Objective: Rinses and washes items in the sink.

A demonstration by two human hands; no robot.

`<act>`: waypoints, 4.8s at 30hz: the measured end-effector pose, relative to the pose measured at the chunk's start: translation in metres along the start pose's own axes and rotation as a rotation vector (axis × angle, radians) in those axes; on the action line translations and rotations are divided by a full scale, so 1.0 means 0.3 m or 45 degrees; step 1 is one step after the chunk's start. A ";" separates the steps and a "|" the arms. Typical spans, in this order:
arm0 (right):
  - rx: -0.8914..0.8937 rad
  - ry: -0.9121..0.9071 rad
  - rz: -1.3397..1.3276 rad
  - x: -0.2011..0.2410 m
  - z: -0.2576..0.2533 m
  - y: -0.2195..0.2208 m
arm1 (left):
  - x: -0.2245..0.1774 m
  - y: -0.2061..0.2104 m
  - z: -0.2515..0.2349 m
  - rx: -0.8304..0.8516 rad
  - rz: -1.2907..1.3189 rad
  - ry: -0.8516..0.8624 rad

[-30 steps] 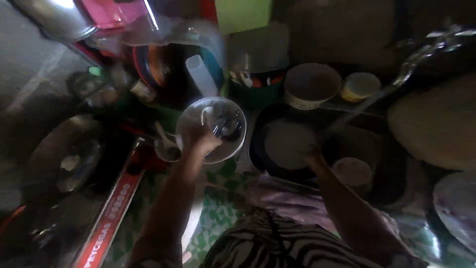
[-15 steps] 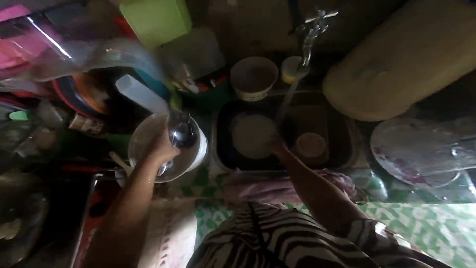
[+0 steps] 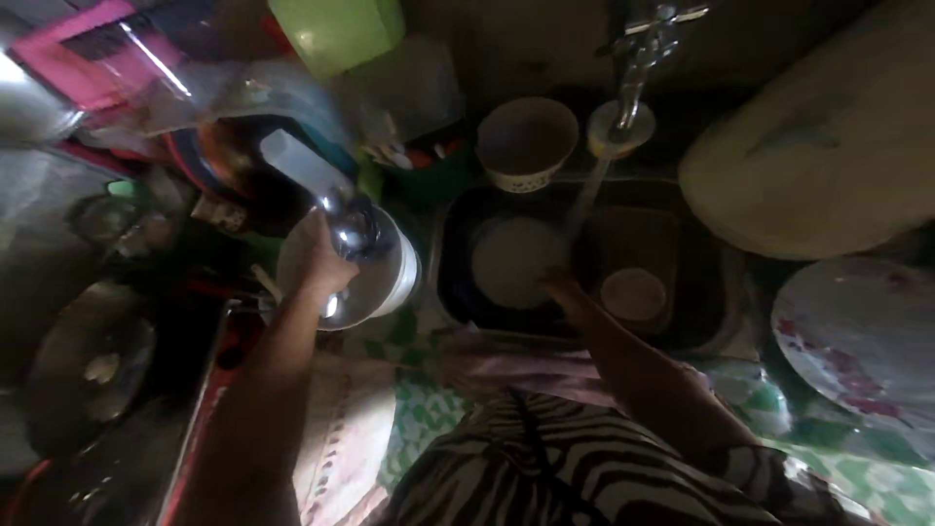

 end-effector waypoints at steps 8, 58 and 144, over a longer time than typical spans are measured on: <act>0.035 0.005 -0.241 0.115 0.145 -0.084 | -0.276 -0.134 0.165 0.091 0.297 0.166; 0.347 -0.601 0.261 1.009 0.337 0.552 | 0.493 0.103 0.126 -0.173 0.818 -0.557; -0.193 0.082 0.700 0.147 -0.080 -0.102 | -0.789 1.110 -0.064 0.133 0.271 0.411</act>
Point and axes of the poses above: each hand's wrist, its own z-axis away from the middle knuckle, its own y-axis out of the palm, x = y × z, the point moved 10 cm from there along -z, towards the middle knuckle, and after that the axes turned 1 degree about -y, right-handed, at the moved point
